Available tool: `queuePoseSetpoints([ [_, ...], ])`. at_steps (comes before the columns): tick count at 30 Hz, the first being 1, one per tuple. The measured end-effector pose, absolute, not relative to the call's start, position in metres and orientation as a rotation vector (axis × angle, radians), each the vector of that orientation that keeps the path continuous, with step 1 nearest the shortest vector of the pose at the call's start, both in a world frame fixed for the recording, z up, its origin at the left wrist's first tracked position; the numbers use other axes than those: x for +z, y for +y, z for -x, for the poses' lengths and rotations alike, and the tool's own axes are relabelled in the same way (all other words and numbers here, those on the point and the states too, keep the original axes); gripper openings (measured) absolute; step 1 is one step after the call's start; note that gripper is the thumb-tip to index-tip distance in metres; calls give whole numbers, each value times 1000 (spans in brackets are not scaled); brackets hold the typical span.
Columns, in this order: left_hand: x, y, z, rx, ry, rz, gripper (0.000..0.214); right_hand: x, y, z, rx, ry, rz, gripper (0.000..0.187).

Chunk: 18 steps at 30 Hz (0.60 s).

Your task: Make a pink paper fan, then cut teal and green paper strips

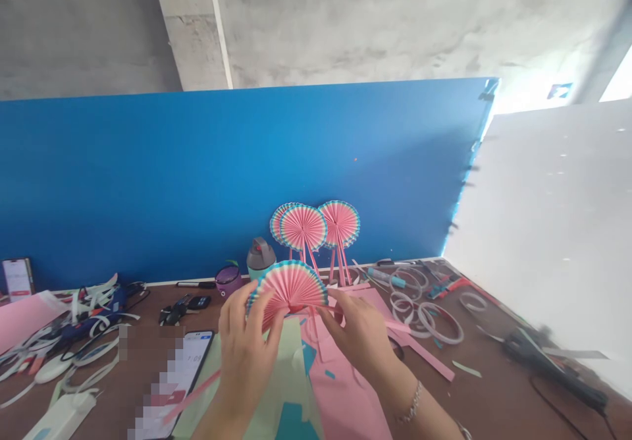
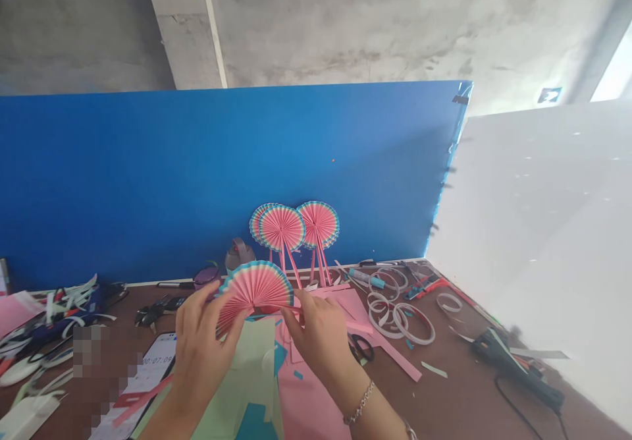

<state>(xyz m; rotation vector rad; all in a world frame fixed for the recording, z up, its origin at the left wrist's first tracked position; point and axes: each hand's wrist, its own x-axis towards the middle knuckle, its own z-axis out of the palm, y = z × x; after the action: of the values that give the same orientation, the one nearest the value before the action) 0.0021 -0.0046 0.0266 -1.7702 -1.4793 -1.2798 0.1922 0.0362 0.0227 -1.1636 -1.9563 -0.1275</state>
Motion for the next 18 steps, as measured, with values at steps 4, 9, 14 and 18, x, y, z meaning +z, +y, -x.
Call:
queuePoseSetpoints([
  [4, 31, -2, -4, -1622, -1911, 1756, 86, 25, 36, -193, -73, -1892, 1187, 33],
  [9, 42, -5, -11, -2335, -2305, 1820, 73, 19, 39, -192, 104, -1810, 1218, 38],
  [14, 48, -9, -21, -2843, -2286, 1669, 36, 18, 36, -185, 319, -1812, 1192, 29],
  [18, 40, -6, -23, -3298, -2185, 1334, 30, 22, 29, -177, 479, -1810, 1168, 28],
])
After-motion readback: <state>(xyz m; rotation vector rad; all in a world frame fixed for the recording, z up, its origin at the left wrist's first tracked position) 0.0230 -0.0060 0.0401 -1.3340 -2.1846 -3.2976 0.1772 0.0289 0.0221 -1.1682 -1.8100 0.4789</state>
